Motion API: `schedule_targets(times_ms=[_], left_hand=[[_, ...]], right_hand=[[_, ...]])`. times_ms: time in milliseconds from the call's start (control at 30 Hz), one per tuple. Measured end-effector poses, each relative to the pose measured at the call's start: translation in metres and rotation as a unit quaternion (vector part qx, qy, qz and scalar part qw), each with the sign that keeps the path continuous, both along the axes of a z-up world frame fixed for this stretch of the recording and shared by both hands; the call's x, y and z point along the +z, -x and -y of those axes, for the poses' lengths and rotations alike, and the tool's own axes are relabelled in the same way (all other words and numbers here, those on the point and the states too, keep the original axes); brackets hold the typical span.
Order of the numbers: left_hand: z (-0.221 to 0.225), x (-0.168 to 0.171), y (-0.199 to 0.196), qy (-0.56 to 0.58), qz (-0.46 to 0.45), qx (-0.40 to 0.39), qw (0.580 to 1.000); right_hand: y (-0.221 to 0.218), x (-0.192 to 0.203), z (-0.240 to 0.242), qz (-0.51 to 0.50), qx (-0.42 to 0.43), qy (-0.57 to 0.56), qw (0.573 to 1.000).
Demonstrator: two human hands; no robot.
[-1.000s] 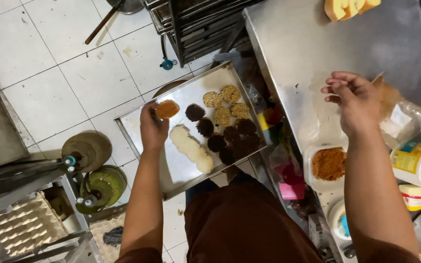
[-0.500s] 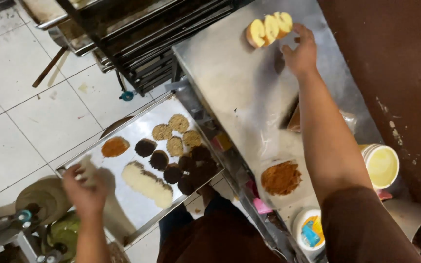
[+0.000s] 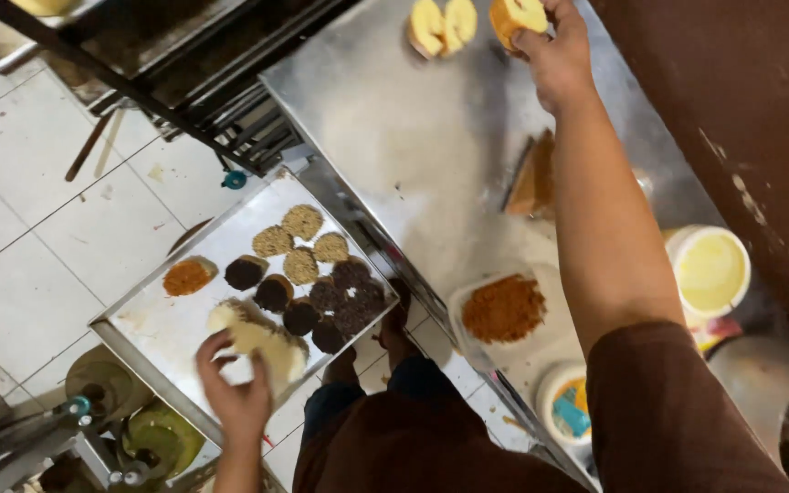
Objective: The person is seen grating cheese, applying it as a topping to small bread pieces, and then brushing a glaze or egg wash onto a tray of freshly baked buns.
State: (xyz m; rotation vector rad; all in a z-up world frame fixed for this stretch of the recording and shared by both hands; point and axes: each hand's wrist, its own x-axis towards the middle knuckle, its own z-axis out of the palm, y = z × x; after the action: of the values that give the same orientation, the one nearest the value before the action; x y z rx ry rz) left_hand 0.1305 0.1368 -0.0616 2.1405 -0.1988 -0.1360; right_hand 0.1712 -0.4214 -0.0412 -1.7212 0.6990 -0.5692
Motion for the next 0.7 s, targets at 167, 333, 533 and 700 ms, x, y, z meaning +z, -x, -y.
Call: schedule_targets(times_ms=[167, 333, 533, 700], left_hand=[[0.079, 0.015, 0.025, 0.094, 0.013, -0.185, 0.978], [0.141, 0.040, 0.052, 0.108, 0.010, -0.342, 0.933], [0.209, 0.031, 0.093, 0.047, 0.259, -0.498, 0.826], [0.258, 0.030, 0.127, -0.231, 0.255, -0.642, 0.685]], right_hand=[[0.085, 0.038, -0.046, 0.142, 0.006, -0.158, 0.977], [0.185, 0.072, -0.143, 0.221, -0.001, -0.318, 0.922], [0.290, 0.045, -0.205, 0.178, -0.134, -0.346, 0.911], [0.335, 0.051, -0.228, 0.122, -0.194, -0.324, 0.918]])
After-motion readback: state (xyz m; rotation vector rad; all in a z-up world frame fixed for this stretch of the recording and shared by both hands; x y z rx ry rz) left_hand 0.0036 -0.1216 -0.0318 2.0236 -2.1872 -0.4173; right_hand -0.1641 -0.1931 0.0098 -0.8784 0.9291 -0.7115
